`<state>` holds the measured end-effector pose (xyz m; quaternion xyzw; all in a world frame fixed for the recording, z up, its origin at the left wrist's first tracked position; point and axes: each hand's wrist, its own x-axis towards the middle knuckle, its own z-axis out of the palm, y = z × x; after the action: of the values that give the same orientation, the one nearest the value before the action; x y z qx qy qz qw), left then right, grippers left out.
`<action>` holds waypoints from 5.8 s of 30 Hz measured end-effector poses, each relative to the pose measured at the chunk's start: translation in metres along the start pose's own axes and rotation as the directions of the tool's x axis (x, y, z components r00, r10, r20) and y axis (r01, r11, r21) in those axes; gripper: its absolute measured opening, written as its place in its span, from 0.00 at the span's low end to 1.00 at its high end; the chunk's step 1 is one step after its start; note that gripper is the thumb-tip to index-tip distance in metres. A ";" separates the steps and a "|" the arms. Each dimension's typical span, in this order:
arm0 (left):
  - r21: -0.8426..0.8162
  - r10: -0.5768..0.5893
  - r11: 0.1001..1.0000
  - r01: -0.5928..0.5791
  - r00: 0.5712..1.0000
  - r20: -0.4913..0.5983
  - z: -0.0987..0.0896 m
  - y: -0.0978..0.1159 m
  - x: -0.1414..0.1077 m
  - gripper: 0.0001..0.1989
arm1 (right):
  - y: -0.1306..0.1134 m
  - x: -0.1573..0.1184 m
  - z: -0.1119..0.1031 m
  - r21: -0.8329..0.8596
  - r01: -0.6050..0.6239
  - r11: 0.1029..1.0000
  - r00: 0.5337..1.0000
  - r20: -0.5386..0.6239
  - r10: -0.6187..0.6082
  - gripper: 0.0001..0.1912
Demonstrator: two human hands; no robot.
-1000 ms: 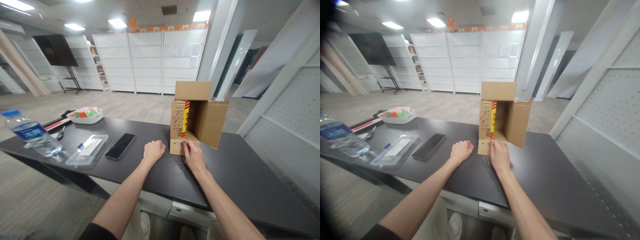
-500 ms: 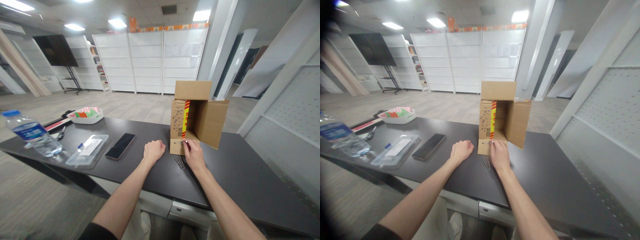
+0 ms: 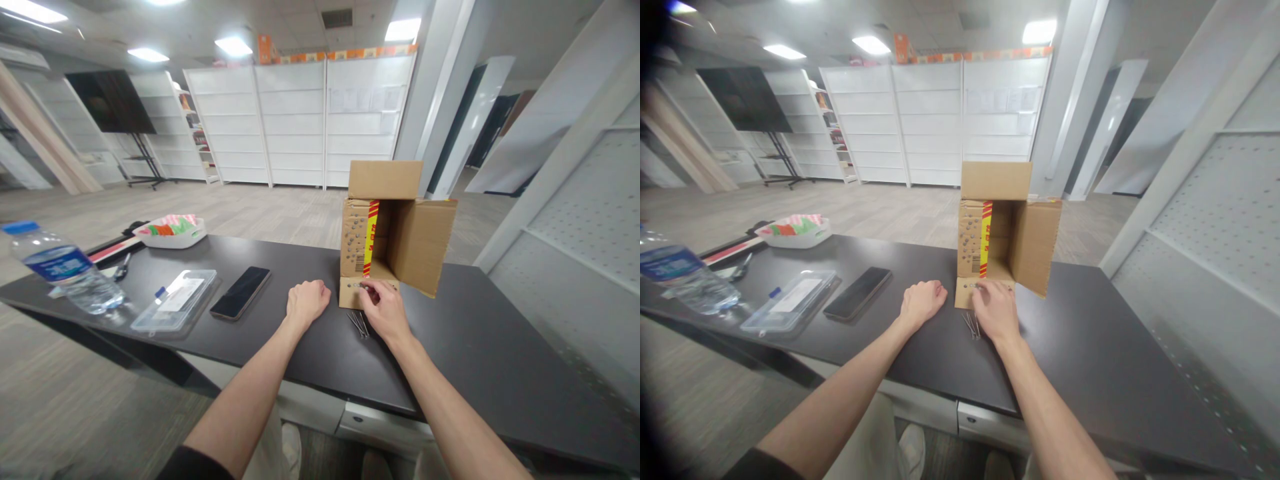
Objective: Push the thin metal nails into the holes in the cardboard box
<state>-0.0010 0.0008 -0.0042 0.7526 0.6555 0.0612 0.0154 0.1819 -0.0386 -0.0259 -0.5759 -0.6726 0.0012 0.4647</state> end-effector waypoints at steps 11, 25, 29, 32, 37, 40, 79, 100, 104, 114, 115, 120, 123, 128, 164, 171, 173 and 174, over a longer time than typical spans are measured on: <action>0.008 0.001 1.000 -0.001 1.000 -0.003 0.001 -0.001 0.001 0.20 | 0.001 0.001 -0.001 0.041 -0.006 0.999 1.000 -0.015 0.007 0.14; 0.009 -0.006 1.000 0.006 1.000 0.009 0.000 0.000 0.000 0.19 | 0.001 0.001 -0.002 0.041 -0.049 0.998 0.999 -0.001 0.049 0.08; 0.002 -0.001 1.000 0.001 1.000 0.010 -0.001 0.001 -0.001 0.20 | -0.002 -0.001 -0.003 0.003 -0.013 1.000 1.000 0.018 0.013 0.07; -0.002 -0.012 1.000 0.012 1.000 0.017 -0.002 0.001 -0.001 0.20 | -0.007 -0.004 -0.006 0.024 0.062 0.998 0.991 0.121 -0.065 0.06; -0.005 -0.007 1.000 0.007 1.000 -0.001 -0.001 0.001 -0.001 0.19 | -0.018 -0.007 -0.014 0.063 0.203 0.977 0.919 0.333 -0.212 0.04; -0.011 -0.001 1.000 0.001 1.000 -0.003 0.001 0.000 0.000 0.19 | -0.023 -0.008 -0.017 0.038 0.232 0.972 0.891 0.393 -0.228 0.03; -0.013 -0.009 1.000 0.009 1.000 0.015 -0.003 0.002 -0.002 0.20 | -0.026 -0.011 -0.020 0.032 0.276 0.961 0.838 0.482 -0.256 0.09; -0.023 0.001 1.000 -0.001 1.000 0.006 -0.003 0.001 -0.002 0.20 | -0.026 -0.013 -0.017 0.040 0.303 0.952 0.839 0.463 -0.286 0.08; -0.015 0.005 1.000 -0.005 1.000 -0.010 -0.001 0.000 -0.001 0.19 | -0.030 -0.012 -0.019 0.052 0.310 0.949 0.835 0.462 -0.298 0.08; -0.018 -0.014 1.000 0.014 1.000 0.011 -0.003 0.001 -0.002 0.20 | -0.035 -0.012 -0.021 0.055 0.327 0.943 0.820 0.480 -0.313 0.04; -0.019 -0.015 1.000 0.015 1.000 0.013 -0.004 0.002 -0.002 0.20 | -0.035 -0.012 -0.021 0.057 0.326 0.944 0.820 0.480 -0.312 0.04; -0.026 -0.005 1.000 0.005 1.000 0.010 -0.005 0.002 -0.002 0.19 | -0.037 -0.013 -0.022 0.071 0.328 0.942 0.818 0.477 -0.321 0.03; -0.022 -0.002 1.000 0.002 1.000 -0.005 -0.004 0.002 -0.002 0.19 | -0.039 -0.013 -0.022 0.078 0.343 0.936 0.806 0.486 -0.336 0.03; -0.017 -0.006 1.000 0.006 1.000 -0.017 -0.003 0.002 -0.002 0.19 | -0.043 -0.015 -0.022 0.092 0.356 0.930 0.790 0.502 -0.352 0.05; -0.023 -0.011 1.000 0.011 1.000 0.015 -0.005 0.003 -0.003 0.19 | -0.048 -0.016 -0.018 0.022 0.419 0.908 0.747 0.560 -0.358 0.07; -0.008 0.005 1.000 -0.006 1.000 -0.014 -0.003 0.002 -0.002 0.19 | -0.052 -0.015 -0.020 -0.036 0.434 0.900 0.735 0.592 -0.331 0.07; -0.003 0.014 1.000 -0.014 1.000 -0.027 -0.002 0.001 -0.002 0.19 | -0.053 -0.015 -0.021 -0.047 0.440 0.897 0.730 0.600 -0.327 0.07; -0.002 0.014 1.000 -0.014 0.999 -0.029 -0.002 0.001 -0.002 0.19 | -0.053 -0.015 -0.021 -0.052 0.442 0.895 0.728 0.604 -0.325 0.07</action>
<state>-0.0005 -0.0010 -0.0024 0.7561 0.6504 0.0730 0.0063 0.1524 -0.0791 0.0052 -0.4373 -0.8831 0.0155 0.1692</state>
